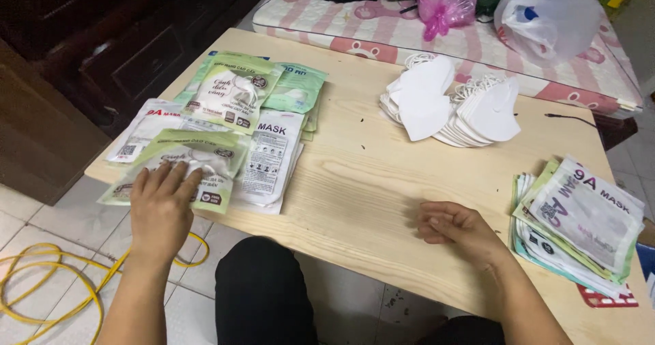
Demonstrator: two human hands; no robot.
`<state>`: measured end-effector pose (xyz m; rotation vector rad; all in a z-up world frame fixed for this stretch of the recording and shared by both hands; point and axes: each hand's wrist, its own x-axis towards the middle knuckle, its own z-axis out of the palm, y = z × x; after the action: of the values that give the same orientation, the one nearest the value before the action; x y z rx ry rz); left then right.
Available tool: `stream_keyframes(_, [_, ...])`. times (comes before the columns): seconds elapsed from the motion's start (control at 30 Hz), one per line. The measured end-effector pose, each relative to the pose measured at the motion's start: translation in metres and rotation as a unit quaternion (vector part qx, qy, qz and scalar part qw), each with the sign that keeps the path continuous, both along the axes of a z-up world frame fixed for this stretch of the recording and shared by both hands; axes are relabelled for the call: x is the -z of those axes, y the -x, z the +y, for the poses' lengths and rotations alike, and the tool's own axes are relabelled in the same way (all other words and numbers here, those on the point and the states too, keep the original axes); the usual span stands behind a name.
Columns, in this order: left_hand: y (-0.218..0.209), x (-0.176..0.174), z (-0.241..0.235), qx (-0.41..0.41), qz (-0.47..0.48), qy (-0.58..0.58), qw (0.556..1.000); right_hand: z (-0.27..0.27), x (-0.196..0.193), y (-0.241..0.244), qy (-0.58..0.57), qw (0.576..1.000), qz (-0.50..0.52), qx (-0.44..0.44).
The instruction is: Folding and stacking face masks on a table
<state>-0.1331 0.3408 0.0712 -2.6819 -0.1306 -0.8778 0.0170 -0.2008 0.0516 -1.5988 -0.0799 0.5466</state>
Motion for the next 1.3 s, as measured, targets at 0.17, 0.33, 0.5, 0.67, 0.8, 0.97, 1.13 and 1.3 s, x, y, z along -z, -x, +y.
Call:
stream_keyframes(0.17, [-0.011, 0.023, 0.031, -0.013, -0.038, -0.004, 0.999, -0.002, 0.003, 0.000, 0.001, 1.000, 0.011, 0.008])
stream_keyframes(0.33, [-0.021, 0.024, 0.042, -0.052, -0.012, 0.011, 0.999, -0.001, 0.003, 0.000, 0.003, 1.000, 0.016, 0.004])
stream_keyframes(0.5, [-0.029, 0.027, 0.060, -0.016, 0.022, 0.065, 0.998, 0.006, -0.016, 0.003, 0.038, 0.998, 0.050, -0.003])
stream_keyframes(0.67, [-0.040, 0.030, 0.076, -0.044, 0.091, 0.114, 0.988, 0.010, -0.021, 0.004, 0.060, 0.996, 0.070, -0.005])
stream_keyframes(0.8, [-0.053, 0.039, 0.083, -0.056, 0.090, 0.075, 0.992, 0.003, 0.003, -0.002, 0.041, 0.997, 0.054, -0.023])
stream_keyframes(0.97, [-0.054, 0.015, 0.054, -0.129, 0.173, 0.055, 0.975, 0.008, -0.015, 0.003, 0.099, 0.993, 0.053, -0.041])
stream_keyframes(1.13, [-0.052, -0.022, -0.029, -0.157, 0.275, -0.030, 0.948, 0.002, 0.010, -0.016, 0.086, 0.996, 0.025, -0.017])
stream_keyframes(1.3, [-0.089, -0.037, -0.140, 0.045, 0.323, 0.090, 0.941, 0.014, -0.006, -0.044, 0.275, 0.952, -0.130, -0.019])
